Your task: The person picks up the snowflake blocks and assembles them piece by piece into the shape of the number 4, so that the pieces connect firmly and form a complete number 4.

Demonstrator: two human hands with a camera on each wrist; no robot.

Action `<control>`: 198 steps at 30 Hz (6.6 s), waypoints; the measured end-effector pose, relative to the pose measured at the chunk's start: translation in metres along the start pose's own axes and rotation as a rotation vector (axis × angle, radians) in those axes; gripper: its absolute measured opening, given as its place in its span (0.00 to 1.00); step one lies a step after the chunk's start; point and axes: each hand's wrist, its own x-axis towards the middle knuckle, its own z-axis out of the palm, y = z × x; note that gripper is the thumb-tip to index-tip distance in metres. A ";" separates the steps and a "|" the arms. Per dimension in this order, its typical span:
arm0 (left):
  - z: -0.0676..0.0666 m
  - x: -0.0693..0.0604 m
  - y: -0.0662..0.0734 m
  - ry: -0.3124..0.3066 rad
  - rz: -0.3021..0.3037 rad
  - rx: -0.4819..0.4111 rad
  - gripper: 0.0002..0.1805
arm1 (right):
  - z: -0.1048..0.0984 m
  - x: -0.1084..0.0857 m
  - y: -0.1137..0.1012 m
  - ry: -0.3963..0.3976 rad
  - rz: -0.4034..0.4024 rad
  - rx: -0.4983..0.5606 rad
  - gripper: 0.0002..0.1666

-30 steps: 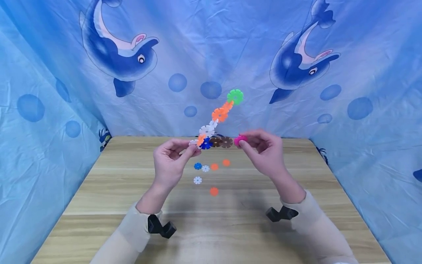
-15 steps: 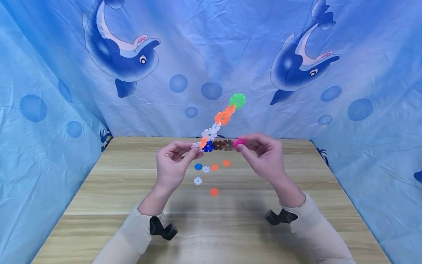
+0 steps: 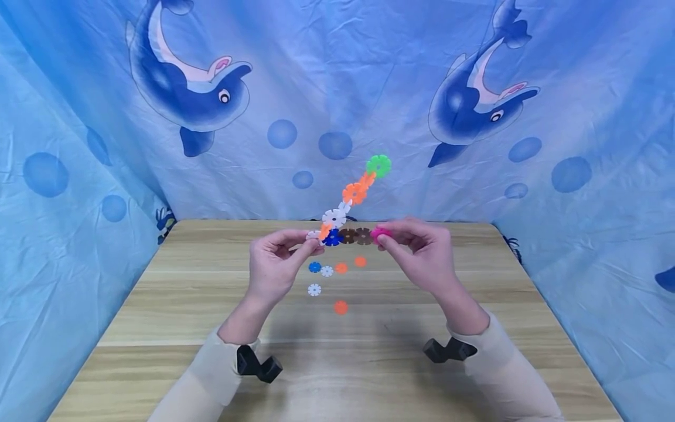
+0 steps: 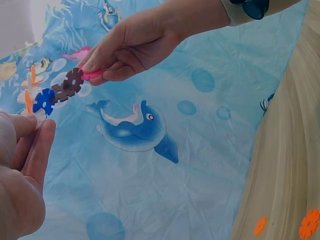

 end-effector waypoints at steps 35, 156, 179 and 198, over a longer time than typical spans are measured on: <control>-0.001 0.001 0.000 -0.014 0.089 -0.091 0.14 | 0.022 0.010 0.070 0.065 0.335 0.046 0.10; 0.001 -0.001 0.004 -0.011 0.077 -0.092 0.12 | -0.032 -0.006 -0.002 0.031 -0.342 -0.174 0.10; 0.003 0.000 0.002 -0.019 0.073 -0.123 0.13 | -0.028 -0.004 -0.005 -0.013 -0.414 -0.054 0.04; 0.000 0.001 0.004 -0.023 0.039 -0.065 0.12 | -0.030 -0.003 -0.003 -0.056 -0.449 -0.121 0.08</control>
